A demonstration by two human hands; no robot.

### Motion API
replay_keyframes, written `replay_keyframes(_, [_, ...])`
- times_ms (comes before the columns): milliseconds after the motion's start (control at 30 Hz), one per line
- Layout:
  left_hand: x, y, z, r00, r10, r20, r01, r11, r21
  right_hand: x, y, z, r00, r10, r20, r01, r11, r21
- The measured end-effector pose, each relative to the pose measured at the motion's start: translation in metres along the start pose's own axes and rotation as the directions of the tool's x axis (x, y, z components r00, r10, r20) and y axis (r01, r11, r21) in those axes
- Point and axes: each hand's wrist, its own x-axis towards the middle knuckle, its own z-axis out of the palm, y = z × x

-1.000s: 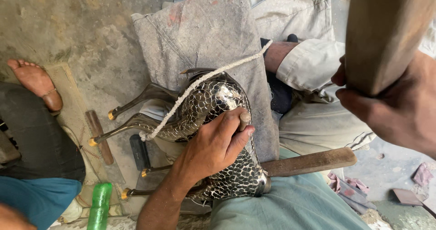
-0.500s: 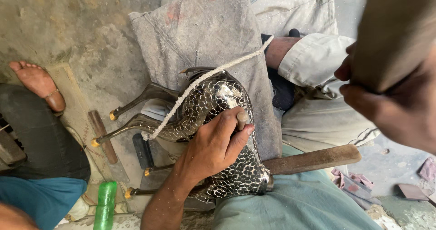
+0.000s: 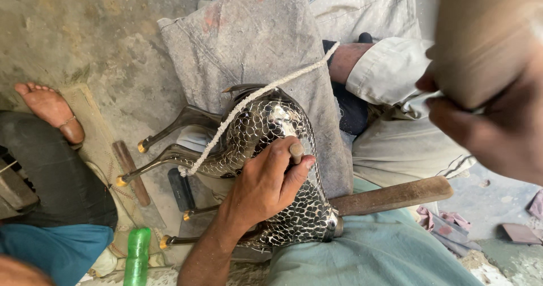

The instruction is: The person sits on the floor holding a silver metal animal figurine on their lap. They hold a small punch against the figurine's textured surface and strike it repeatedly with a wooden mallet, repositioning the punch to work different spots of the decorative pattern.

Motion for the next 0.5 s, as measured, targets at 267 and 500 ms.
replay_keyframes(267, [-0.004,-0.004,0.001,1.000,0.002,0.023,-0.002,1.000,0.005,0.008,-0.024,0.004,0.985,-0.152,-0.086,0.145,0.986,-0.082])
replay_keyframes(500, [-0.004,-0.005,0.001,0.999,0.031,-0.009,-0.031,1.000,-0.004,0.005,-0.022,0.001,0.990,0.142,-0.021,-0.128,0.939,0.321])
